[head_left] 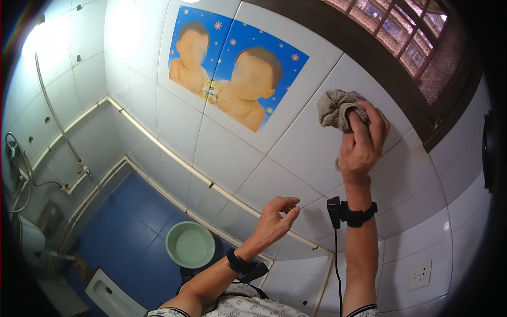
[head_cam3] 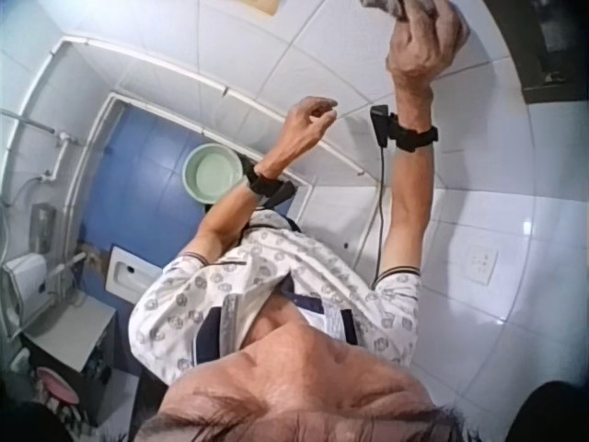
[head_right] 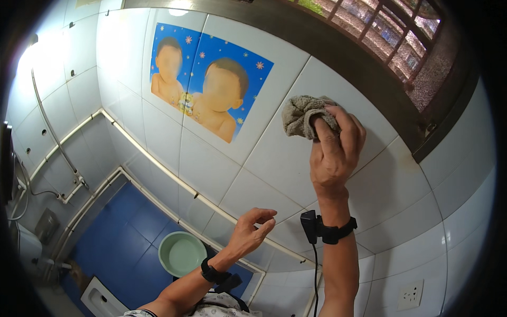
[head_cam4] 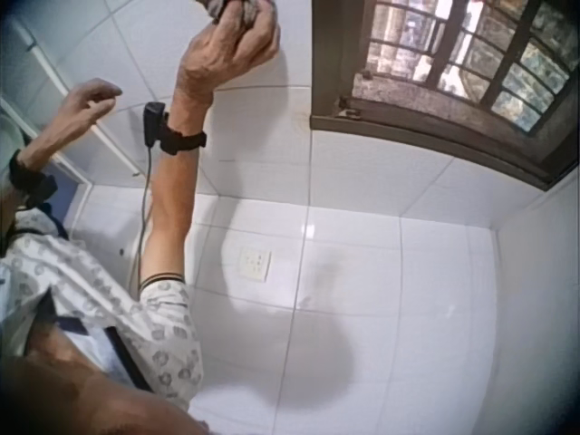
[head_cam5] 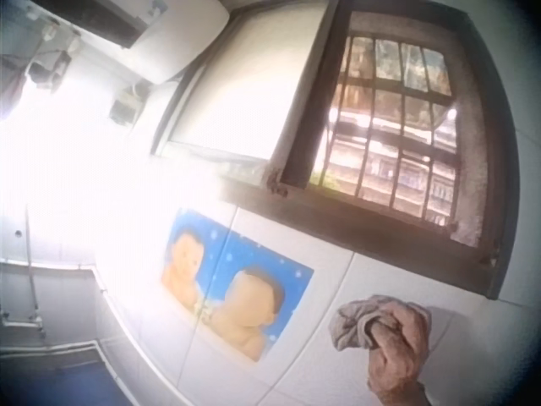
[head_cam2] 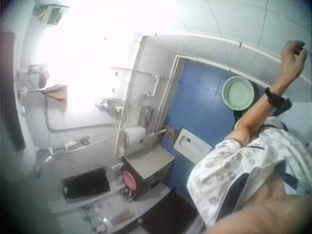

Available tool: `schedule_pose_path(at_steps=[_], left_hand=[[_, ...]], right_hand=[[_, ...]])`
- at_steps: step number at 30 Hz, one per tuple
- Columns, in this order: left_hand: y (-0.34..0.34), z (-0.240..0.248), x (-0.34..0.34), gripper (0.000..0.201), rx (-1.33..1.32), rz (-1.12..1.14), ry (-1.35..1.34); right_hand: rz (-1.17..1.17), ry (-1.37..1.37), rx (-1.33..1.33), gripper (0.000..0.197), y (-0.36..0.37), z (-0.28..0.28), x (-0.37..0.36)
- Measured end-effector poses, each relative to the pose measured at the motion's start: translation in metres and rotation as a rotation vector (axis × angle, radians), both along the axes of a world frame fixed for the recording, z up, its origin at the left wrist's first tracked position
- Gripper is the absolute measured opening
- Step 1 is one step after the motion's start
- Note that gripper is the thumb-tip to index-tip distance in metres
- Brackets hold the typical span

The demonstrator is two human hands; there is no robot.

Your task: Cleaning a white tiled wall using a cloth.

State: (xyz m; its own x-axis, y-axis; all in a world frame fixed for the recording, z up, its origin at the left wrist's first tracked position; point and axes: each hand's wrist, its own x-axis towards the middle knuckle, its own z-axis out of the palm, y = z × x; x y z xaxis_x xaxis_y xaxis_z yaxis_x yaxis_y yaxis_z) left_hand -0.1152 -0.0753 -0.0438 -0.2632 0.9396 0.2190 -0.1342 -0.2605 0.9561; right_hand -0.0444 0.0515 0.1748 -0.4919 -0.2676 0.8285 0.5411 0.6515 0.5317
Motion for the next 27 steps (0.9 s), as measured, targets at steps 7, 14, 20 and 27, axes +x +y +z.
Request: schedule_pose_path(at_steps=[7,14,20,27], left_hand=[[-0.001,-0.001,-0.009,0.032,-0.073,-0.011,0.005],[0.000,-0.011,-0.018,0.032,-0.051,0.035,-0.027],[0.001,-0.016,-0.016,0.032,-0.027,0.015,-0.070],[0.000,-0.036,-0.025,0.034,-0.134,0.008,0.006]], right_hand=[[0.037,-0.487,-0.348,0.014,-0.015,-0.119,-0.011],[0.009,-0.109,-0.052,0.014,-0.005,-0.032,-0.021],[0.034,-0.312,-0.297,0.012,-0.010,-0.126,-0.026],[0.029,-0.342,-0.359,0.016,-0.021,-0.123,-0.022]])
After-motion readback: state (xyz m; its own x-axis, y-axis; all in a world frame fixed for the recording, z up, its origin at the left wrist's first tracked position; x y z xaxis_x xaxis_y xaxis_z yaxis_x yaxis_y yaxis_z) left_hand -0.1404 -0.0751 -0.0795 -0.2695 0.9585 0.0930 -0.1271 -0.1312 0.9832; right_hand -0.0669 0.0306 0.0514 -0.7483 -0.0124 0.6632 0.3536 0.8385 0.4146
